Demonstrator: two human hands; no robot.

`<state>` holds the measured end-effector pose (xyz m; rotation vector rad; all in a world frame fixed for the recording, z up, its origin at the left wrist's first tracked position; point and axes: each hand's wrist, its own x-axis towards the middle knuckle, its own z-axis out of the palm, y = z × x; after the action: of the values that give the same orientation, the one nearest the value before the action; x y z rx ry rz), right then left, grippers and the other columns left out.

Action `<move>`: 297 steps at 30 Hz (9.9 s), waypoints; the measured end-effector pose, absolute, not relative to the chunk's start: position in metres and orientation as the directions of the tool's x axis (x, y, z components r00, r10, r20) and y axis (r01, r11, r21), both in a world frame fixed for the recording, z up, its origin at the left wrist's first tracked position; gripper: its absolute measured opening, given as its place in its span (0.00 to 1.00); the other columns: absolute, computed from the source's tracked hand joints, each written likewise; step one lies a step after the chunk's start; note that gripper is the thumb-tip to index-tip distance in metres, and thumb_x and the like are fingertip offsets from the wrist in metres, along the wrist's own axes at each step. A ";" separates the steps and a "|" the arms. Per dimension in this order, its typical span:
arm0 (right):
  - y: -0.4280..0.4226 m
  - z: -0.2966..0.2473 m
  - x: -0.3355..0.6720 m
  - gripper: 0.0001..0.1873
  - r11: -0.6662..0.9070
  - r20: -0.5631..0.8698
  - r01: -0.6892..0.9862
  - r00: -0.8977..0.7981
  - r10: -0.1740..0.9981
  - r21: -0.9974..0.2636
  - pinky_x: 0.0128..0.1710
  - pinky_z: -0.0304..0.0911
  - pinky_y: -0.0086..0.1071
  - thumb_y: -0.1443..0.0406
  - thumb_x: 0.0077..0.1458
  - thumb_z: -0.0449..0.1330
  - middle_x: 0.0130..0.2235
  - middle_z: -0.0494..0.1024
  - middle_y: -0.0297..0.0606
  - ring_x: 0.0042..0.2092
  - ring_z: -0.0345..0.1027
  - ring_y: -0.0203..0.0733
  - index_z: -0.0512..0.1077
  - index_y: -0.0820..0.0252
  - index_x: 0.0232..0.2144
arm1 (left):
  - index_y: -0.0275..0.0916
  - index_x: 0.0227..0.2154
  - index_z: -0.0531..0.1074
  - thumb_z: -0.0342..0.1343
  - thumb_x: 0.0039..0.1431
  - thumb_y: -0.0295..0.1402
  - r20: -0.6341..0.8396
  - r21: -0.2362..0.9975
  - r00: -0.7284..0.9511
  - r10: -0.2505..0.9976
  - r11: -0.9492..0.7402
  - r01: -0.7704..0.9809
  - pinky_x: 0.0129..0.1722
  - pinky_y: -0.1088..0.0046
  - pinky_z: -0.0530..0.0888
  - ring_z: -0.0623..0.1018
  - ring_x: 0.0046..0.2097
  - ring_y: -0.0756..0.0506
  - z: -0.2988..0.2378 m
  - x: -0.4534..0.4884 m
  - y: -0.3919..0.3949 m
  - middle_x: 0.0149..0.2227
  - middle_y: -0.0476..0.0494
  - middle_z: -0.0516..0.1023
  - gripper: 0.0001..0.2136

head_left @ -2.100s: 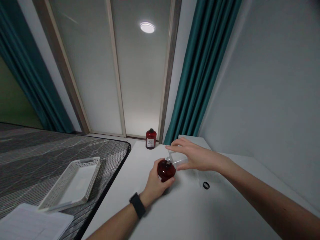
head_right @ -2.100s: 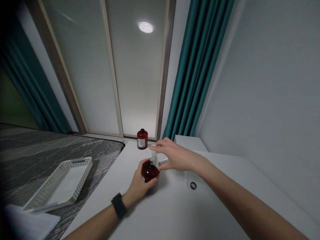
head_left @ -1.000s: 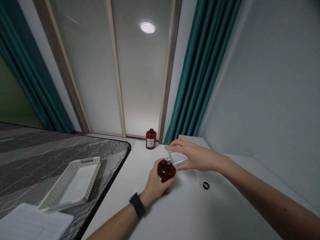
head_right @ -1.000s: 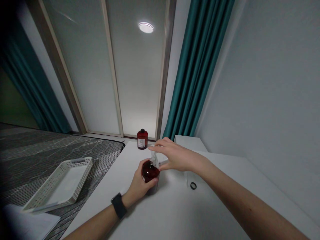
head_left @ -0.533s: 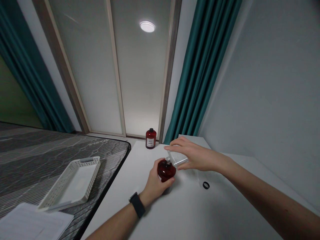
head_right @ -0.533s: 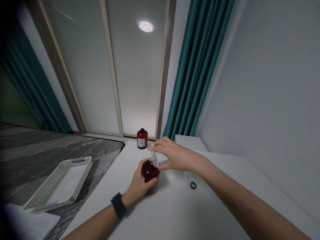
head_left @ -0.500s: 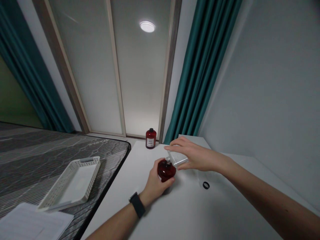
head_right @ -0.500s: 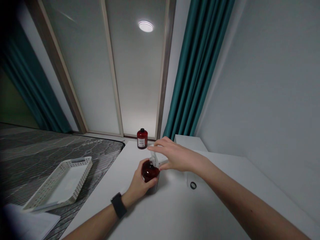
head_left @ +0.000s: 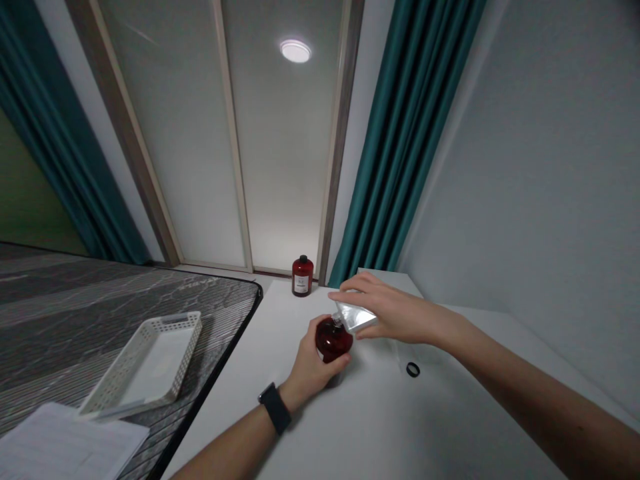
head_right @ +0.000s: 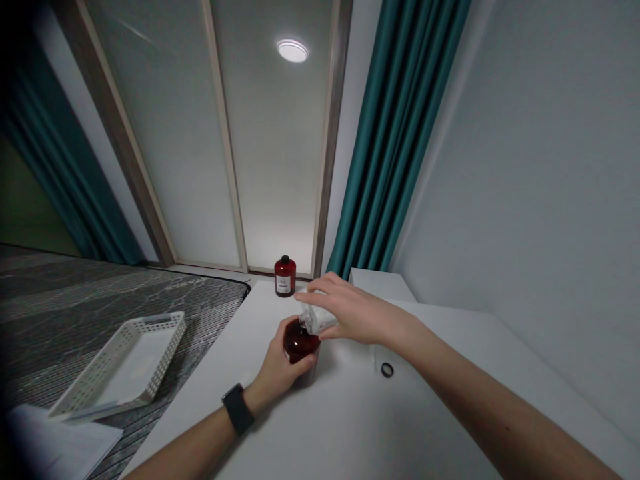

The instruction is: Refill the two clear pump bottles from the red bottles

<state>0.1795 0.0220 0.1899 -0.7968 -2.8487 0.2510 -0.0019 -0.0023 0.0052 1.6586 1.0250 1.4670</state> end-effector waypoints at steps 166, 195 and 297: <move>0.005 0.031 0.207 0.27 0.404 0.357 0.121 -0.288 0.889 -0.907 0.57 0.66 0.46 0.55 0.62 0.51 0.59 0.64 0.49 0.58 0.69 0.49 0.47 0.52 0.59 | 0.38 0.54 0.63 0.65 0.46 0.32 0.430 0.886 0.095 0.898 -0.440 0.148 0.55 0.55 0.72 0.76 0.53 0.37 0.002 -0.003 -0.003 0.52 0.37 0.74 0.30; 0.012 -0.009 0.206 0.31 0.404 0.409 0.074 0.274 0.871 -0.912 0.54 0.64 0.48 0.52 0.54 0.64 0.55 0.69 0.48 0.57 0.65 0.52 0.58 0.53 0.54 | 0.37 0.61 0.56 0.63 0.49 0.31 0.338 0.916 0.159 0.928 -0.363 0.171 0.63 0.52 0.63 0.72 0.58 0.36 0.004 0.009 0.003 0.58 0.35 0.70 0.36; 0.041 0.105 0.230 0.28 0.544 0.434 0.279 -0.370 0.821 -0.791 0.55 0.66 0.48 0.62 0.55 0.64 0.59 0.67 0.46 0.60 0.64 0.50 0.58 0.52 0.55 | 0.44 0.53 0.55 0.61 0.59 0.33 0.386 0.819 0.570 0.725 -0.554 0.150 0.60 0.51 0.68 0.72 0.57 0.39 0.099 -0.012 0.052 0.54 0.40 0.65 0.24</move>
<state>0.2302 0.0407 0.1053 -0.8963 -1.9091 0.7842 -0.0118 0.0518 0.0988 2.0346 0.6986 0.9522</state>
